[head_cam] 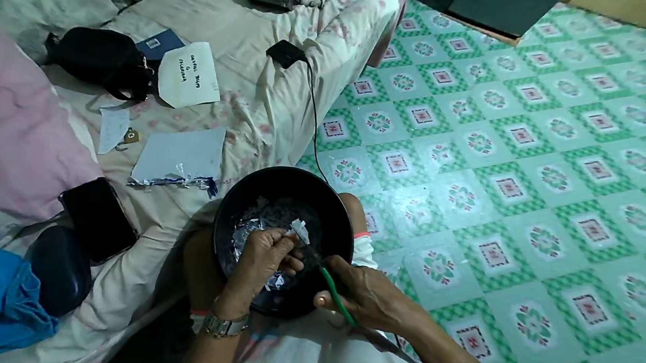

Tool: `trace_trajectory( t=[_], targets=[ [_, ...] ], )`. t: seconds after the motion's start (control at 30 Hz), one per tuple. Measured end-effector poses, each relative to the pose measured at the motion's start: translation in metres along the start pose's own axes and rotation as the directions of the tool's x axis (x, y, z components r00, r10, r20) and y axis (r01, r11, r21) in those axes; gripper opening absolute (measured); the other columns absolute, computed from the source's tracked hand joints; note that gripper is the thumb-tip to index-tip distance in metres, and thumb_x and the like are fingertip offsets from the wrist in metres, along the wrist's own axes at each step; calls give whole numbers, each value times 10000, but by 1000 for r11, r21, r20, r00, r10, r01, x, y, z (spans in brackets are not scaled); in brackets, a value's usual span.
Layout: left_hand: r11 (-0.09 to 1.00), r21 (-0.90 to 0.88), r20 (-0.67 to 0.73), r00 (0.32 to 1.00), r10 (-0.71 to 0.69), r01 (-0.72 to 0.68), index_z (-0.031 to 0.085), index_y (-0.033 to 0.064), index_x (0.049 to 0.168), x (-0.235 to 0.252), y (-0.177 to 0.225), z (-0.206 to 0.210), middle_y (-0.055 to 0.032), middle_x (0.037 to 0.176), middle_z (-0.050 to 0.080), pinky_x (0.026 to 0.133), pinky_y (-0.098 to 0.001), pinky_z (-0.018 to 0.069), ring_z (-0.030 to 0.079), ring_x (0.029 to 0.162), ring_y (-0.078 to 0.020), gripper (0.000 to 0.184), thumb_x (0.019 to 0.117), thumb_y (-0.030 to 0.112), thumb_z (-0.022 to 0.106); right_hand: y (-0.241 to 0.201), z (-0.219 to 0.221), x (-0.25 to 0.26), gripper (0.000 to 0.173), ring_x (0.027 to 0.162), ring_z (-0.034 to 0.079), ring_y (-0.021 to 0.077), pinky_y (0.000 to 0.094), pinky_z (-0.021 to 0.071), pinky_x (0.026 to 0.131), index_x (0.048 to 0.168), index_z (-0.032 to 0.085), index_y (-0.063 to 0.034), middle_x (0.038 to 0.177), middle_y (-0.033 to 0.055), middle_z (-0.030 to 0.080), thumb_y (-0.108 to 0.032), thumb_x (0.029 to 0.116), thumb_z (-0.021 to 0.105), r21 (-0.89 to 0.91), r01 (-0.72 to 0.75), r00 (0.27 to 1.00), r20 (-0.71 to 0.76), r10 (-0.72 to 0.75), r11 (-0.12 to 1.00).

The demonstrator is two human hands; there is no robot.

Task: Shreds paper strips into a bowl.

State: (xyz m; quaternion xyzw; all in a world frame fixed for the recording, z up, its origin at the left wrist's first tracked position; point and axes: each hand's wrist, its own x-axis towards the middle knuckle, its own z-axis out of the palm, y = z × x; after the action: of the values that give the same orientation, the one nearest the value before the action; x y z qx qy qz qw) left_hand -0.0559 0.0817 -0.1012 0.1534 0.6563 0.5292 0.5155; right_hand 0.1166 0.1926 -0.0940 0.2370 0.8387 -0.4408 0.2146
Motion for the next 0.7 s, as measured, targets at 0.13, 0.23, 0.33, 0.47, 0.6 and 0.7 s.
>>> trace_trajectory(
  t=[0.13, 0.23, 0.33, 0.47, 0.6, 0.7],
  targets=[
    [999, 50, 22, 1000, -9, 8, 615, -14, 928, -2, 2, -2, 10, 680, 666, 585, -190, 576, 661, 571, -48, 154, 1041, -5, 511, 8, 11, 3, 693, 736, 646, 308, 486, 518, 681, 1221, 595, 46, 810, 168, 647, -589, 944, 603, 77, 109, 987, -127, -99, 991],
    [998, 59, 18, 1000, -18, 17, 603, 4, 882, -1, 3, -1, 13, 675, 665, 583, -185, 573, 662, 571, -46, 192, 1042, -14, 499, 11, 16, 5, 582, 659, 630, 201, 373, 528, 652, 1167, 616, 41, 783, 120, 645, -500, 953, 650, 174, 149, 979, -165, -120, 973],
    [996, 81, 35, 999, -31, 28, 594, 12, 878, 0, 3, -1, 21, 664, 666, 579, -186, 569, 660, 566, -43, 190, 1041, -14, 500, 13, 15, 7, 568, 666, 635, 187, 360, 540, 662, 1198, 611, 42, 806, 116, 652, -474, 965, 649, 214, 150, 984, -132, -123, 965],
    [986, 153, 88, 993, -78, 64, 584, 20, 865, 2, 1, -4, 23, 667, 663, 588, -184, 567, 656, 568, -39, 192, 1042, -1, 511, 16, 9, 11, 581, 696, 628, 201, 389, 531, 685, 1207, 599, 38, 833, 123, 646, -491, 969, 637, 214, 128, 991, -56, -119, 968],
    [970, 212, 113, 983, -144, 118, 594, 9, 893, 6, 2, -8, 24, 672, 655, 594, -184, 563, 652, 572, -36, 184, 1055, 25, 507, 13, 2, 15, 414, 611, 595, 101, 266, 520, 631, 1141, 617, 34, 773, 64, 625, -346, 985, 672, 286, 48, 998, 25, -58, 957],
    [899, 409, 82, 974, -210, 159, 607, -43, 966, 12, 4, -10, -30, 743, 655, 626, -197, 554, 648, 617, -49, 186, 1069, 80, 512, 12, -5, 17, 416, 623, 614, 145, 317, 534, 654, 1122, 626, 21, 774, 82, 636, -373, 994, 656, 171, -7, 994, 105, -11, 985]
  ],
)
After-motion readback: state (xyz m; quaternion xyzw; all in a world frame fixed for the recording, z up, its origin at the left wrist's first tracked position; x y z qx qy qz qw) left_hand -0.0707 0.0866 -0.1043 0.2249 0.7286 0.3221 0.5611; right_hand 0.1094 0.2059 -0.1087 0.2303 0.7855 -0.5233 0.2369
